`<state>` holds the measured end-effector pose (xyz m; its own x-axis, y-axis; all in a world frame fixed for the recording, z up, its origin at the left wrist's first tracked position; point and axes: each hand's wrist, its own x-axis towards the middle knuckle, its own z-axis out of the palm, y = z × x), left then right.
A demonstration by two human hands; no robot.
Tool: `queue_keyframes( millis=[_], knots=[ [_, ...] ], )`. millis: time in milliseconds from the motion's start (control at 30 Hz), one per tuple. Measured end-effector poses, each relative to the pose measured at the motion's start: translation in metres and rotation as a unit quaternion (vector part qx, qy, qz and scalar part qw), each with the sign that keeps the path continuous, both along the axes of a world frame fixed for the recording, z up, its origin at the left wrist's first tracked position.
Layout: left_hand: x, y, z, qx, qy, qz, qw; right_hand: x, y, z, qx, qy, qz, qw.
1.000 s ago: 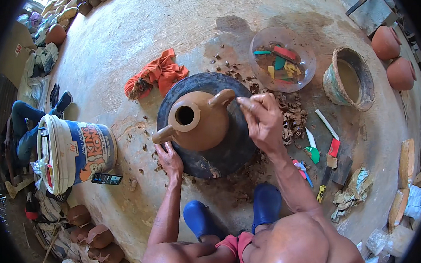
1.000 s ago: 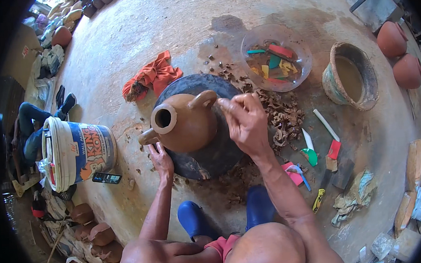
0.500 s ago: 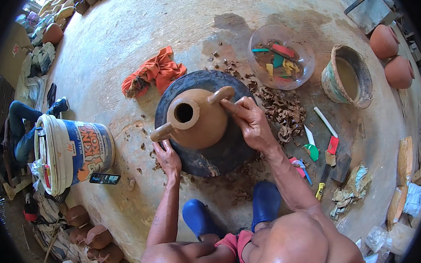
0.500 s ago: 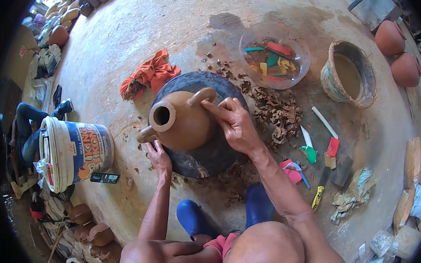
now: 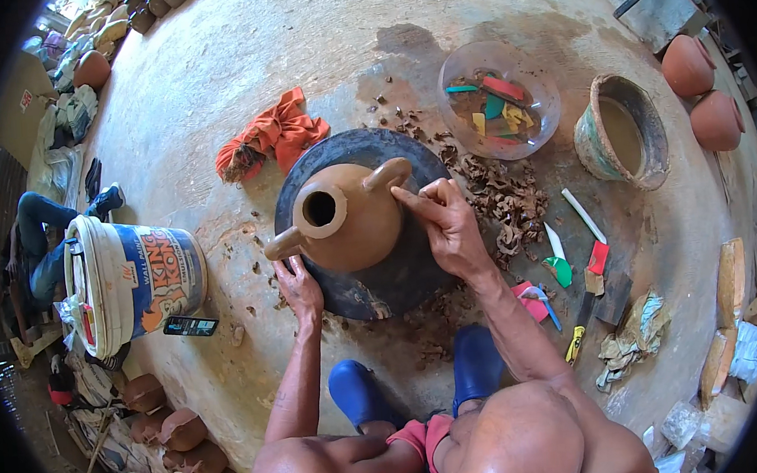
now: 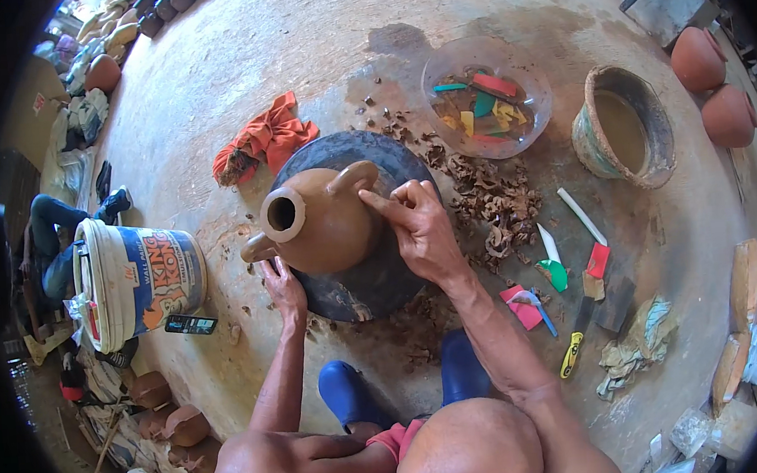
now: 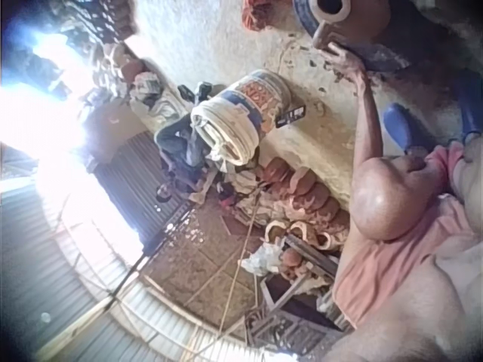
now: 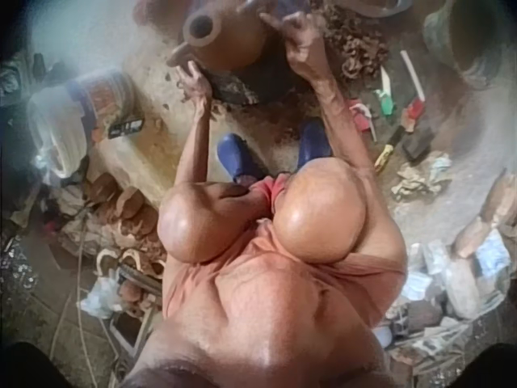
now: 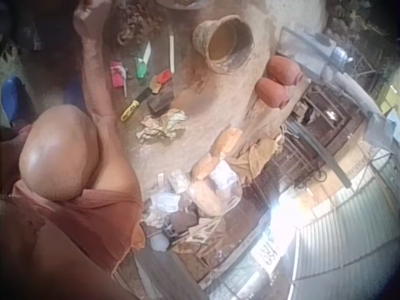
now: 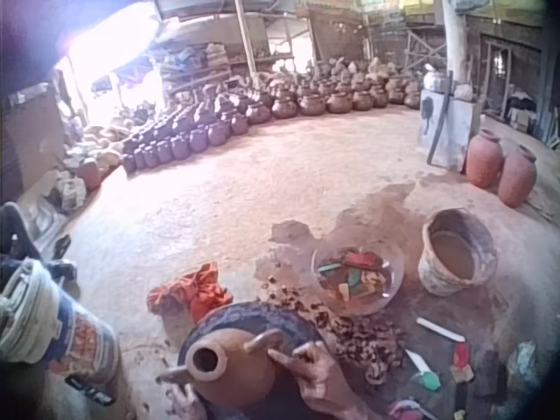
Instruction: The person shapes a clay pot on a manual pottery wheel by hand, using a small piece of wood and a wet cloth to smooth the exterior and neck of the vessel.
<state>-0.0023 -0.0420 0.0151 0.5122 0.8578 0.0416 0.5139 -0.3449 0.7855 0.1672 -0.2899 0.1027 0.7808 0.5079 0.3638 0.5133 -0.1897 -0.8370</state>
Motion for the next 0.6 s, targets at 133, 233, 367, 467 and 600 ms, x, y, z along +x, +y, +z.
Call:
queue_keyframes(
  millis=[133,233,367,467,600],
  knots=[
    [-0.001,0.003,0.0,-0.033,0.001,-0.002,0.999,-0.007,0.008,0.003,-0.001,-0.027,-0.025,0.999],
    [-0.001,0.002,0.002,0.003,-0.009,-0.004,1.0,-0.012,0.019,0.023,-0.014,-0.051,-0.046,0.998],
    [-0.001,0.003,-0.002,-0.014,-0.011,0.002,1.0,-0.017,0.012,0.039,-0.069,-0.088,-0.066,0.992],
    [-0.002,0.003,-0.006,-0.016,-0.002,0.0,1.0,-0.016,0.01,0.045,-0.079,-0.086,-0.08,0.99],
    [-0.007,0.011,-0.008,-0.003,-0.014,-0.011,1.0,-0.026,0.029,0.049,-0.048,-0.069,-0.082,0.993]
  ],
)
